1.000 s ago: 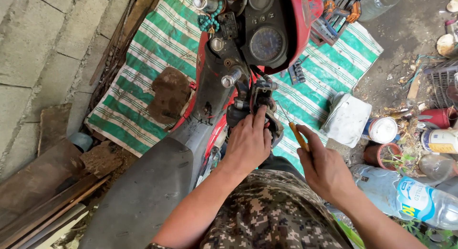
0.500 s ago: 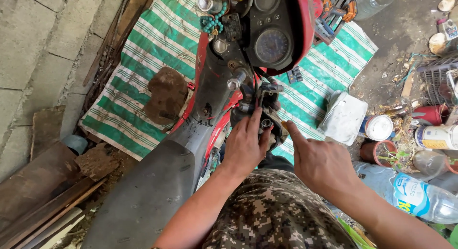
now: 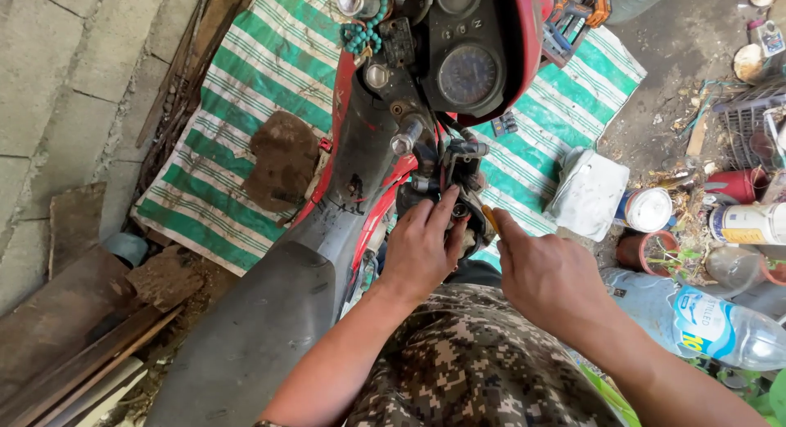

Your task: The person uses a screwdriver to work on the handlebar area of a red motorcycle, specifically manipulating the wiring and components near the ignition switch. They hold a cloth in their left hand while using the tool with their right hand to adjust or remove parts within the exposed casing.

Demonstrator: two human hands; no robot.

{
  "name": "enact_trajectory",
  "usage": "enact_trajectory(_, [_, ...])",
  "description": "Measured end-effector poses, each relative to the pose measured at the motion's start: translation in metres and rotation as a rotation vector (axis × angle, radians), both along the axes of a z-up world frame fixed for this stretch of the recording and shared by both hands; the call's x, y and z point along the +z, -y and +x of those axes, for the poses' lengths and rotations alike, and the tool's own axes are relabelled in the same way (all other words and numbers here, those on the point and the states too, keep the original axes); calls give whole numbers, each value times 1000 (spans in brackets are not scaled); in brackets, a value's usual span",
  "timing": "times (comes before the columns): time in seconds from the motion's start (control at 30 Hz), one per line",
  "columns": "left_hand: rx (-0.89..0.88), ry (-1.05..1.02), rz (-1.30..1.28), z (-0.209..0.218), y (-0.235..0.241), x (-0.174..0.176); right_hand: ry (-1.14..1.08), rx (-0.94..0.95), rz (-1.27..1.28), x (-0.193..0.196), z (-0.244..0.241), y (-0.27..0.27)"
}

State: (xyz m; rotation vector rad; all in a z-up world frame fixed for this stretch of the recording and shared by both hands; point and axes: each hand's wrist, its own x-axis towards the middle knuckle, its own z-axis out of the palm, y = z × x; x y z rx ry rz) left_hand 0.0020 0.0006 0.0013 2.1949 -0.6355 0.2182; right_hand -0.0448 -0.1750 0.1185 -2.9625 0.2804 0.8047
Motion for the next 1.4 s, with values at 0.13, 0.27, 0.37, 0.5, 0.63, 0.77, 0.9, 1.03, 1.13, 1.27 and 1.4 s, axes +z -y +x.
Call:
enact_trajectory(0.13, [57,61,41,-3,6,-15,-3,-53,34,1,-1,-17])
enact_trajectory(0.27, [44,43,-7,-3,5,-11,-24,-177,160,1,-8,-19])
enact_trajectory(0.37, [47,68,-24,-3,3,-12,-10,-211,177,-2,-5,-18])
enact_trajectory(0.5, [76,117,-1,-1,4,-19,207,42,85,-6,-15,-28])
enact_trajectory(0.63, [-8,-12,31,-4,-3,-26,-74,93,-42,-3,-16,-7])
enact_trajectory(0.77, [116,150,38,0,7,-24,236,299,-157,-10,-11,8])
enact_trajectory(0.9, [133,182,66,2,10,-32,502,602,-462,-7,-6,29])
enact_trajectory(1.03, [159,166,73,-2,13,-24,388,571,-411,-3,-3,21])
enact_trajectory(1.13, [153,120,46,-2,11,-20,229,380,-97,-11,-9,7])
enact_trajectory(1.27, [149,63,-22,-3,9,-25,116,107,21,-20,-4,-3])
enact_trajectory(1.4, [165,65,-43,-1,10,-27,27,-196,260,-1,10,4])
